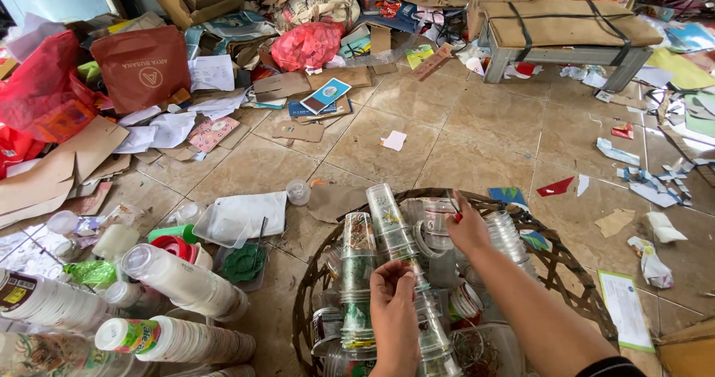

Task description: Sorting and cutting plastic cups for recycling in a collection center.

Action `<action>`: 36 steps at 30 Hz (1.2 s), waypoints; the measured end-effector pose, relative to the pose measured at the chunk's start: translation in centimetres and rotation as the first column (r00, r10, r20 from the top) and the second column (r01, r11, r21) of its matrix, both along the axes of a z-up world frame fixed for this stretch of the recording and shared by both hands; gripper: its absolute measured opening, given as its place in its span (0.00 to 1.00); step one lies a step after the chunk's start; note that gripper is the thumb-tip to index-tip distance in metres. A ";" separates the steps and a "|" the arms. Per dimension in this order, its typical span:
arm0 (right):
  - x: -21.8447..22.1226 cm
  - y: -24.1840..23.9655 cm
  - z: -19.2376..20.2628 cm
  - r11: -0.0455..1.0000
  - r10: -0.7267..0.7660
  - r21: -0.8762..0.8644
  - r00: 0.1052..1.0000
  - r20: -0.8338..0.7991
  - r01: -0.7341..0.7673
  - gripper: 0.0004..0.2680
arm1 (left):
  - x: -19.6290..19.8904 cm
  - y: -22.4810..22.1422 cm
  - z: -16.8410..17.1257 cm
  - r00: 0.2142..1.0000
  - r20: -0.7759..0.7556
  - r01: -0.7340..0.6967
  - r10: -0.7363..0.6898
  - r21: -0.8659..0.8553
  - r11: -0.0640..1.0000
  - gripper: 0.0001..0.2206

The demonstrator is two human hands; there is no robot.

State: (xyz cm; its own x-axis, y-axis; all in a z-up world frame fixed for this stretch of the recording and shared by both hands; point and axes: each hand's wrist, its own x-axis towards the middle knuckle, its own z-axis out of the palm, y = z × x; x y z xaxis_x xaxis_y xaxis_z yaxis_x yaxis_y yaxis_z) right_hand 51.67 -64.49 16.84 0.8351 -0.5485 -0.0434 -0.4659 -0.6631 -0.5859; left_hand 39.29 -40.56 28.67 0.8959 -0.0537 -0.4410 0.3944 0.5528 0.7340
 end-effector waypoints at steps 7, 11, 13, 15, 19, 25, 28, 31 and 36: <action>0.3 -2.4 -1.3 0.994 0.105 -0.003 0.989 -0.107 -0.106 0.08 | 0.5 0.7 0.8 1.000 -0.011 0.023 -0.023 0.002 1.000 0.11; -4.6 -1.5 3.1 0.991 0.049 0.123 0.999 -0.021 -0.046 0.07 | 0.7 0.6 -0.1 0.998 -0.016 0.062 -0.061 0.037 0.997 0.13; -7.3 -0.9 4.9 0.942 0.011 0.335 0.999 0.030 -0.021 0.07 | 0.5 0.4 -0.7 0.989 -0.010 0.147 -0.146 0.114 0.983 0.17; -10.6 -0.3 6.3 0.853 -0.067 0.521 0.996 0.052 0.031 0.07 | 0.3 0.1 -1.4 0.969 -0.102 0.238 -0.224 0.147 0.960 0.27; -17.3 1.5 9.2 0.558 -0.200 0.830 0.969 0.145 -0.008 0.06 | -0.2 -0.9 -1.1 0.859 -0.306 0.432 -0.410 0.004 0.902 0.36; -23.2 1.4 15.4 0.675 -0.099 0.736 0.995 0.031 0.044 0.09 | -1.5 -1.3 -0.5 0.918 -0.103 0.383 -0.383 -0.015 0.924 0.31; -24.2 0.3 13.5 0.764 -0.126 0.642 0.991 0.043 0.069 0.08 | -1.8 -1.7 -0.9 0.898 0.007 0.438 -0.440 0.082 0.895 0.29; -24.5 0.4 13.0 0.766 -0.088 0.642 0.992 0.096 0.006 0.08 | -1.7 -1.7 -1.6 0.860 -0.006 0.486 -0.510 0.310 0.817 0.22; -23.9 -0.4 12.2 0.895 0.049 0.439 0.995 0.085 -0.082 0.07 | -1.8 -0.8 -0.4 0.882 -0.050 0.445 -0.469 0.413 0.794 0.25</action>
State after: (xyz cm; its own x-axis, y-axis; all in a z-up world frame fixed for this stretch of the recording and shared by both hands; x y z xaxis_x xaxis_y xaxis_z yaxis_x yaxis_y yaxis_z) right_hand 27.81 -64.87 29.02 0.8781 -0.4304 -0.2090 -0.3778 -0.3558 -0.8548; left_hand 37.45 -41.36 28.23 0.8342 -0.2922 -0.4676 0.4809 -0.0295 0.8763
